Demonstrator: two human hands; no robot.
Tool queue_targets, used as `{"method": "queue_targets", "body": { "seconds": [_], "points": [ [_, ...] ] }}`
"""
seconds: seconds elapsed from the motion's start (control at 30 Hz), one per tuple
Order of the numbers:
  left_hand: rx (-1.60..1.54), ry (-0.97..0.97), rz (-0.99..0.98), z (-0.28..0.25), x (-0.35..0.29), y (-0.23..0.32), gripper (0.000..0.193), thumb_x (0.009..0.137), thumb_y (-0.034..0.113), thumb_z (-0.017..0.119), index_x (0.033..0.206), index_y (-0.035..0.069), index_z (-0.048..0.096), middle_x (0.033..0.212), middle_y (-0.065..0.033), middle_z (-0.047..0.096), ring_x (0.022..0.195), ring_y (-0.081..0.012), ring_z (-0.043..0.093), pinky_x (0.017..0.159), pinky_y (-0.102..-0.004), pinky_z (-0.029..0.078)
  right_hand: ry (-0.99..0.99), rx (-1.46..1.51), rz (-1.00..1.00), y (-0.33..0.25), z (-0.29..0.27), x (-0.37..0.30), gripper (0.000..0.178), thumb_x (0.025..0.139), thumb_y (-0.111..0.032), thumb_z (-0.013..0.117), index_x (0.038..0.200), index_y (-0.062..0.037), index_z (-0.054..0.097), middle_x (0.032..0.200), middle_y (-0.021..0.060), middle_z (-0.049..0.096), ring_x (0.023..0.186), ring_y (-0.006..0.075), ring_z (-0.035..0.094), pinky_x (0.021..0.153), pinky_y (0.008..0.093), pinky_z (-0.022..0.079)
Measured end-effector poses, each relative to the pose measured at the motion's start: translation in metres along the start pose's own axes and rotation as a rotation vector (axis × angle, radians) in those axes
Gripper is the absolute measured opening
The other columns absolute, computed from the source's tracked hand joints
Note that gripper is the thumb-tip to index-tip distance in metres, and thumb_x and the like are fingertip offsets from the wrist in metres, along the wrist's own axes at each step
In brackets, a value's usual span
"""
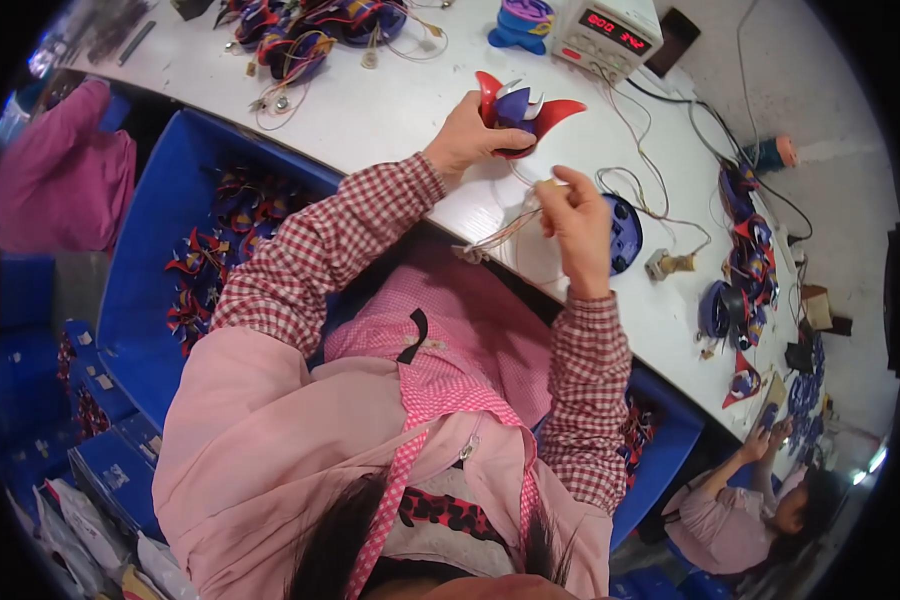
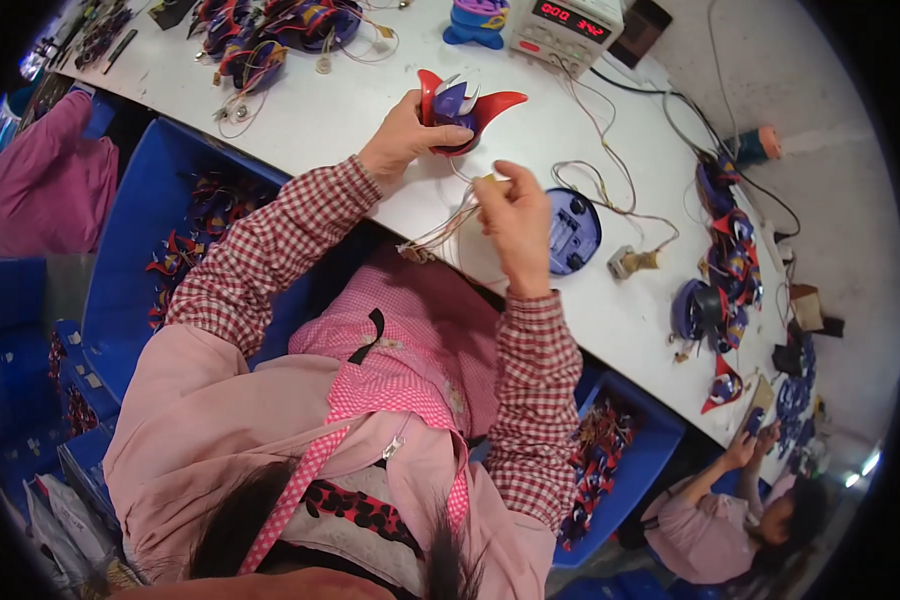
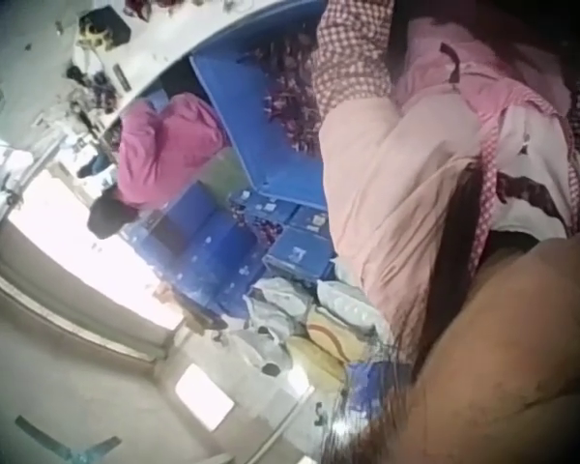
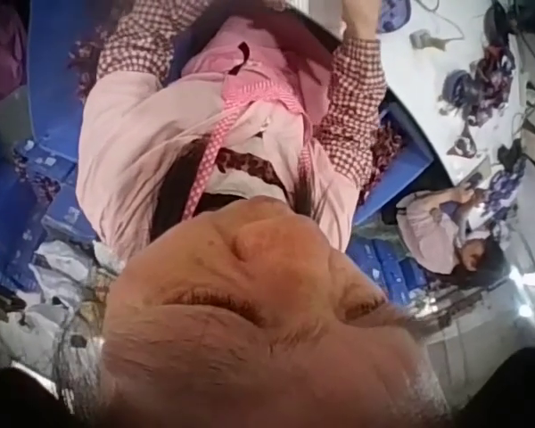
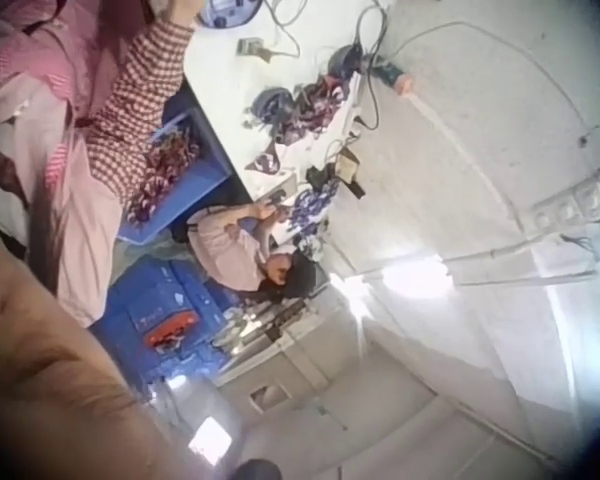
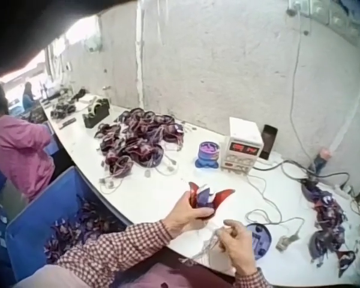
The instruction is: Assembling electronic toy components by connecting wires and testing them using a fixture.
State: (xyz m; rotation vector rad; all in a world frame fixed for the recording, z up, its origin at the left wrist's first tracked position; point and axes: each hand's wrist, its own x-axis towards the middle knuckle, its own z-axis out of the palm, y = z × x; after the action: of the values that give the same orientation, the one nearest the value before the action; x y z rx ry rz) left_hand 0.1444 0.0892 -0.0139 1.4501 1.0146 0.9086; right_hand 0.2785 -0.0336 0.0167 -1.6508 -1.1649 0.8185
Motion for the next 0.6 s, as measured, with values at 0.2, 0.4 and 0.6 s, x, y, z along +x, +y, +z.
{"method": "queue_targets", "body": {
  "seconds": [0.2,0.4,0.6],
  "points": [
    [-0.476,-0.500,-0.065,0.026,-0.036,0.039,0.062,0.064,0.012,0.080,0.114,-0.002,0.047,0.101,-0.0118,0.060,0.091,-0.0177,0.059,0.081,-0.0293,0.049,0.126,0.145,0.027,-0.005,-0.075,-0.014,0.022,0.085,-0.010,0.061,0.101,0.0052,0.059,0.081,0.0052,0.062,0.064,0.0064,0.053,0.056,0.0195,0.042],
    [-0.238,-0.541,0.267,0.101,-0.047,0.019,0.069,0.053,0.025,0.086,0.105,-0.003,0.052,0.100,-0.0163,0.061,0.091,-0.0186,0.058,0.078,-0.0334,0.049,0.274,-0.646,-0.567,0.082,-0.134,-0.015,0.024,0.081,-0.011,0.064,0.100,0.0024,0.058,0.088,0.0080,0.062,0.078,0.0193,0.057,0.075,0.0299,0.047],
    [0.455,-0.221,0.385,0.105,-0.062,0.013,0.070,0.052,0.027,0.086,0.106,-0.002,0.052,0.103,-0.0168,0.060,0.095,-0.0177,0.056,0.081,-0.0334,0.047,0.374,-0.686,-0.409,0.085,-0.100,-0.022,0.034,0.081,-0.011,0.064,0.111,0.0008,0.052,0.103,0.0108,0.057,0.091,0.0205,0.056,0.080,0.0310,0.047]
  ]
}}
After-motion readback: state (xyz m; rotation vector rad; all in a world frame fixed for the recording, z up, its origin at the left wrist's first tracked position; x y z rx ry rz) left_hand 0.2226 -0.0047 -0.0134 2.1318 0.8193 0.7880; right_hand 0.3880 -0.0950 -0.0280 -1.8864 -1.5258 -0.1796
